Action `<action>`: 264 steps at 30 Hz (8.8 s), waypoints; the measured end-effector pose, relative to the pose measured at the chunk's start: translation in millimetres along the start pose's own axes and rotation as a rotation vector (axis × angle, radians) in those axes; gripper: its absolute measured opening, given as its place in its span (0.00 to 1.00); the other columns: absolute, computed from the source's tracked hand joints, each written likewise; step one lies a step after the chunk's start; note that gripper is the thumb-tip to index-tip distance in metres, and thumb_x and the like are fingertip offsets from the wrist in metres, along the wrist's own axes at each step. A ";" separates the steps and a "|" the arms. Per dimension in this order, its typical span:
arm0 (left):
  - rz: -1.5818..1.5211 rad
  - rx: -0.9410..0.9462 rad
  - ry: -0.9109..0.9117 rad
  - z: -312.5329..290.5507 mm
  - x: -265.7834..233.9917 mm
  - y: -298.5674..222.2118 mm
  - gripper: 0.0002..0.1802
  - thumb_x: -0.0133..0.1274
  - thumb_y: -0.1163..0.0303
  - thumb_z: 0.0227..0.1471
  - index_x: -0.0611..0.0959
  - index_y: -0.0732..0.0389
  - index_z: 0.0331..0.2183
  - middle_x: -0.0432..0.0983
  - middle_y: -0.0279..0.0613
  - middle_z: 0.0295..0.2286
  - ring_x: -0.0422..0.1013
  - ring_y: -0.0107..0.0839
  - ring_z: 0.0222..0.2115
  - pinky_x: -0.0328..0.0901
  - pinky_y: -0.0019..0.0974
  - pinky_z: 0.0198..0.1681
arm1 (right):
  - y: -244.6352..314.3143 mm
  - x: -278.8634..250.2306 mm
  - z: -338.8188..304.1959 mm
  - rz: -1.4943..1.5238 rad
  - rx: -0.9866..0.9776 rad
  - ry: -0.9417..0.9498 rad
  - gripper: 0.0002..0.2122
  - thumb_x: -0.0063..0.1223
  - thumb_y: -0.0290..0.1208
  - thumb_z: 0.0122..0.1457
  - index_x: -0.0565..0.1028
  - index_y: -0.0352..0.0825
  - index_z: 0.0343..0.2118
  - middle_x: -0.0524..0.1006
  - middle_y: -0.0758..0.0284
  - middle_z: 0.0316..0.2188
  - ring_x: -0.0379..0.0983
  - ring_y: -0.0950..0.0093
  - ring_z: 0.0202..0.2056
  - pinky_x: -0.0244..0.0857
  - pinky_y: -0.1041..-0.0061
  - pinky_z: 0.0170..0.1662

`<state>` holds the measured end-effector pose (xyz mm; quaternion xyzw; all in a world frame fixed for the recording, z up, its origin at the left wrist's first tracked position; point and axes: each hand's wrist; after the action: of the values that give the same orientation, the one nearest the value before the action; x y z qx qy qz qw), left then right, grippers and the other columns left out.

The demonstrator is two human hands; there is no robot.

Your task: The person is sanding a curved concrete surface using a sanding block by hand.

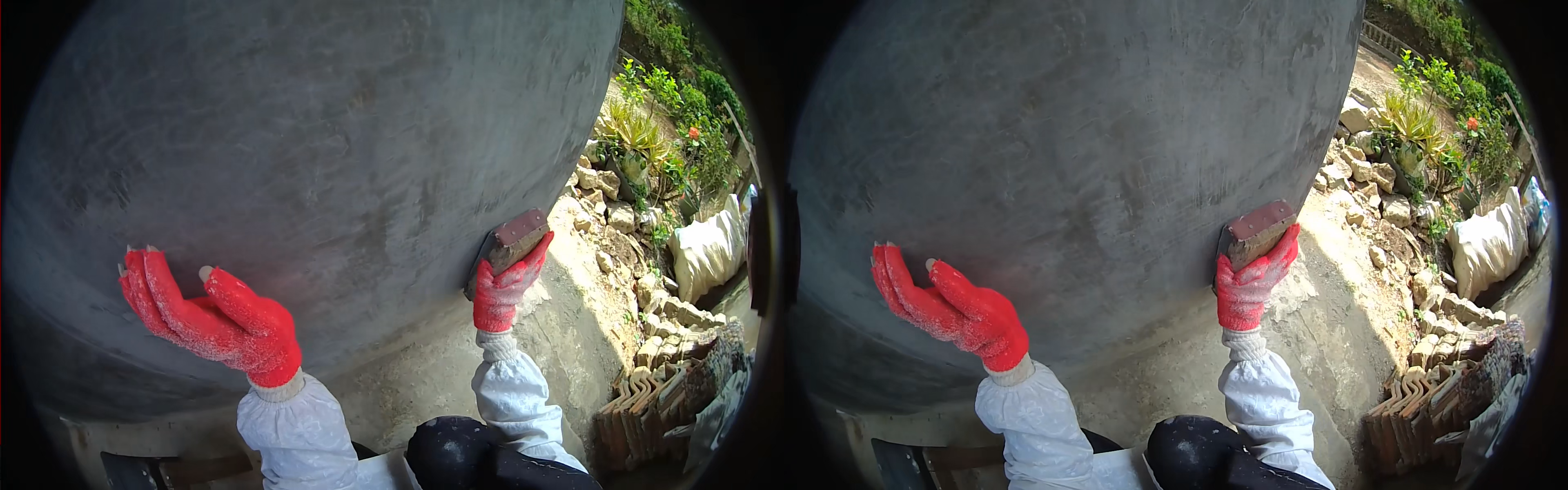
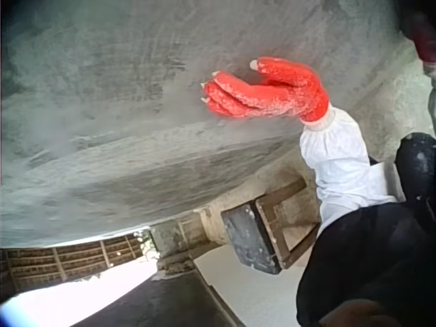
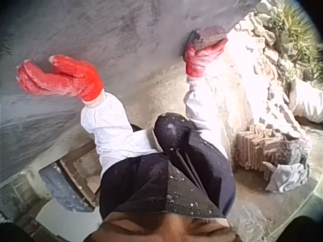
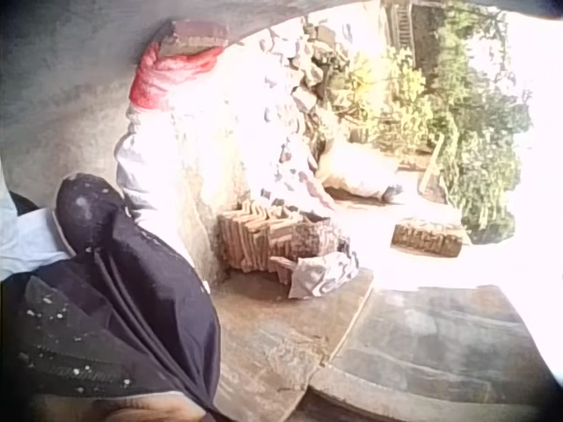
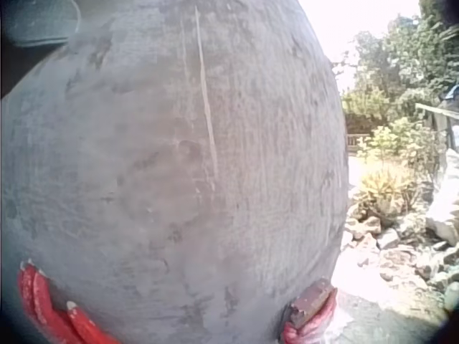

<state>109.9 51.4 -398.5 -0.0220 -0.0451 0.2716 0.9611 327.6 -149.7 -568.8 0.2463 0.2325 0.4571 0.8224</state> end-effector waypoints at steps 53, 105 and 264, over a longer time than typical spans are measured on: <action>-0.293 -0.177 0.092 22.0 -32.8 -8.8 0.24 0.45 0.77 0.59 0.69 0.70 0.57 0.63 0.57 0.59 0.56 0.57 0.62 0.53 0.57 0.63 | 332.1 -67.7 290.2 0.157 -0.489 -0.120 0.38 0.73 0.29 0.36 0.70 0.31 0.56 0.77 0.57 0.46 0.74 0.54 0.43 0.69 0.63 0.47; -0.118 0.017 -0.001 3.3 -17.4 21.7 0.21 0.45 0.72 0.62 0.72 0.70 0.55 0.65 0.57 0.57 0.59 0.59 0.60 0.54 0.62 0.62 | 239.7 -46.1 252.3 0.162 -0.471 -0.197 0.45 0.71 0.27 0.38 0.63 0.31 0.64 0.73 0.63 0.26 0.72 0.59 0.32 0.69 0.63 0.41; 0.022 -0.032 0.208 -59.7 4.1 -143.4 0.49 0.68 0.52 0.37 0.67 0.44 0.61 0.53 0.57 0.61 0.61 0.69 0.52 0.65 0.64 0.47 | 160.1 -68.6 219.6 0.521 -0.455 0.275 0.11 0.47 0.09 0.52 0.76 0.31 0.34 0.71 0.62 0.60 0.53 0.57 0.68 0.72 0.73 0.49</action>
<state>193.8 -69.6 -448.1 -0.0660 0.0509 0.2777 0.9570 326.5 -177.6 -289.9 0.0444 0.1629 0.7199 0.6733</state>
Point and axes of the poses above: each hand's wrist, its own z-axis towards the middle knuckle, its own x-axis out of the palm, y = z × x
